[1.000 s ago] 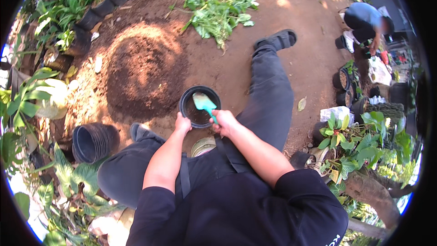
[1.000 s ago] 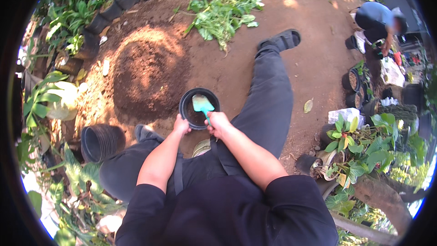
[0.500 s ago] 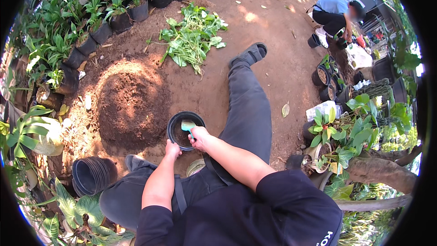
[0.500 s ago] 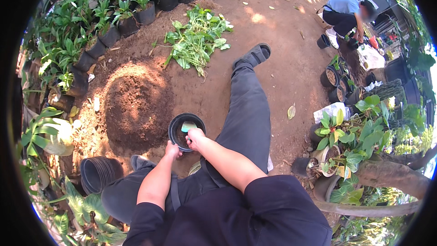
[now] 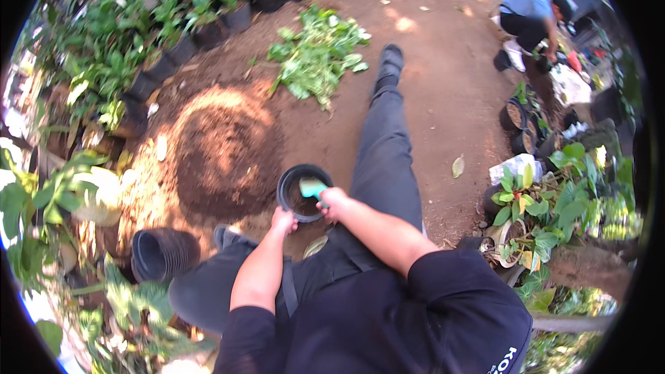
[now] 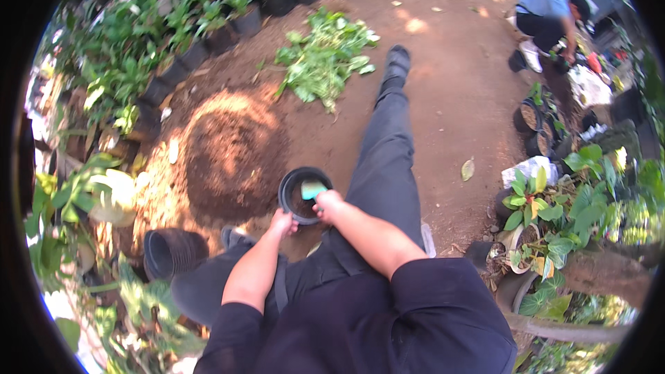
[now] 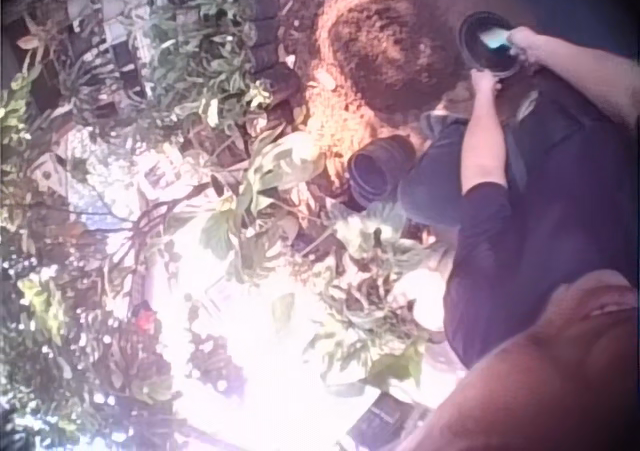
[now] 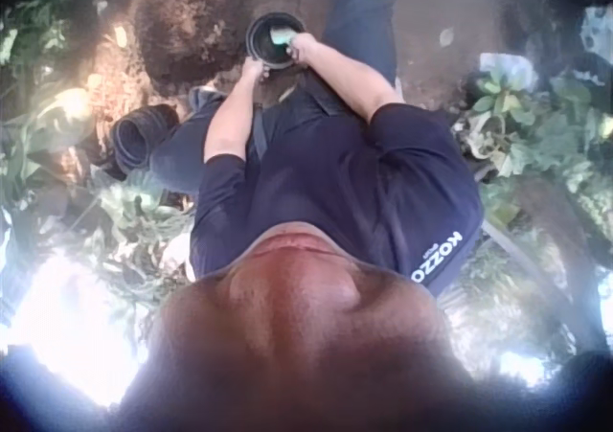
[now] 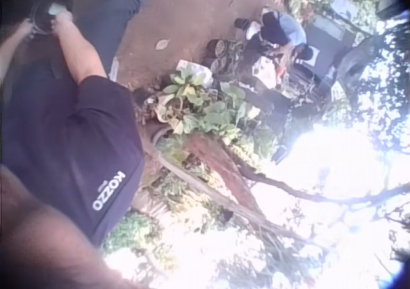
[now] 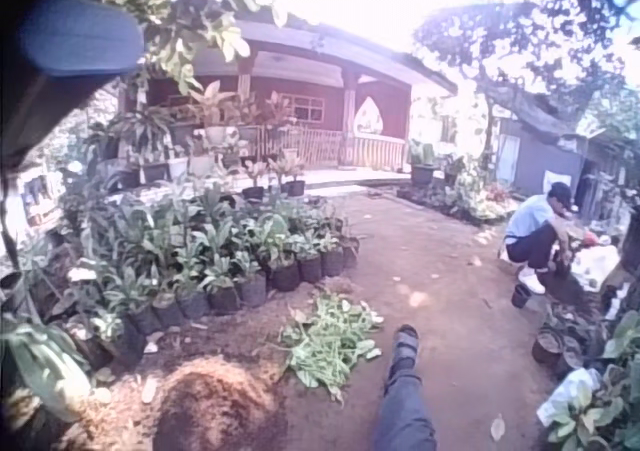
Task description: The person fills a black plastic pot with soil from a mound using a small light blue trowel.
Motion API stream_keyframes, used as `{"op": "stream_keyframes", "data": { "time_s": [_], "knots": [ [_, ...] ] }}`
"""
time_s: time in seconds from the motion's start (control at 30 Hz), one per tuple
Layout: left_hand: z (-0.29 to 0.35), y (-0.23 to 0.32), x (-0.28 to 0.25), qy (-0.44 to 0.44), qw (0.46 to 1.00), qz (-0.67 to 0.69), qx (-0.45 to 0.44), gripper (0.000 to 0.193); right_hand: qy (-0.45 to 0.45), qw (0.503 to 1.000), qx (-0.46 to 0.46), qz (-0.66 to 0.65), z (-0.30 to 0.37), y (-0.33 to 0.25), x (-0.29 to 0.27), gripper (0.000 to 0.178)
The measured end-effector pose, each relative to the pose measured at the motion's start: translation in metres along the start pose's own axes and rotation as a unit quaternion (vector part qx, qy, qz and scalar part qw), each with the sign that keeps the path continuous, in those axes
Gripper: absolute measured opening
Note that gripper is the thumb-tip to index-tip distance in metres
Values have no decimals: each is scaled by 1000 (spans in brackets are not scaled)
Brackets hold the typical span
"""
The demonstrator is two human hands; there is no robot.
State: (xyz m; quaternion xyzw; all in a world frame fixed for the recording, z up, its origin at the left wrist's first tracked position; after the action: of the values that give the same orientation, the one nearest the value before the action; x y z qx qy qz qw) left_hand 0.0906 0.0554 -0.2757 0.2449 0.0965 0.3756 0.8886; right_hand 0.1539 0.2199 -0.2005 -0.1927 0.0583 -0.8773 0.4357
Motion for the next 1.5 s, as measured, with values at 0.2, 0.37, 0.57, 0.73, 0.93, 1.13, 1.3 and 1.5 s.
{"op": "stream_keyframes", "data": {
  "time_s": [0.2,0.37,0.57,0.73,0.93,1.13,1.3,1.5],
  "knots": [
    [4,-8,-6,16,1000,19,0,32,-23,992,-9,120,2,7,14,16],
    [14,-9,-1,35,999,10,-34,31,-37,961,-39,270,13,9,30,17],
    [3,-11,-20,115,993,-8,2,23,-76,877,-21,474,33,15,38,20],
    [6,-11,-13,89,996,-15,-22,25,-64,862,-45,501,42,7,42,21],
    [17,-3,-4,79,997,14,-5,18,30,915,-62,398,20,-15,13,30],
    [3,-16,-7,58,998,-13,-29,21,13,967,-4,256,5,-9,5,16],
    [7,-4,-5,78,997,-6,9,16,-2,985,-15,172,1,-9,-1,15],
    [11,-7,-3,71,997,6,-7,19,-19,975,-38,219,19,-14,13,16]
  ]
}}
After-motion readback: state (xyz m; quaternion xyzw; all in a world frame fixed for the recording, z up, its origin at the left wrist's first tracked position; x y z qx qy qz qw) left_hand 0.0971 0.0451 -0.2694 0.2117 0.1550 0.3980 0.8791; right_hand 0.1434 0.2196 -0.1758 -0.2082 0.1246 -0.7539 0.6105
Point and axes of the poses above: each hand's wrist, its own z-axis away from the middle knuckle, its own x-axis out of the palm, y = z × x, the point moved 9 cm from there along -z, towards the middle knuckle, and after that the axes turned 15 degrees about -y, right-handed, at the moved point
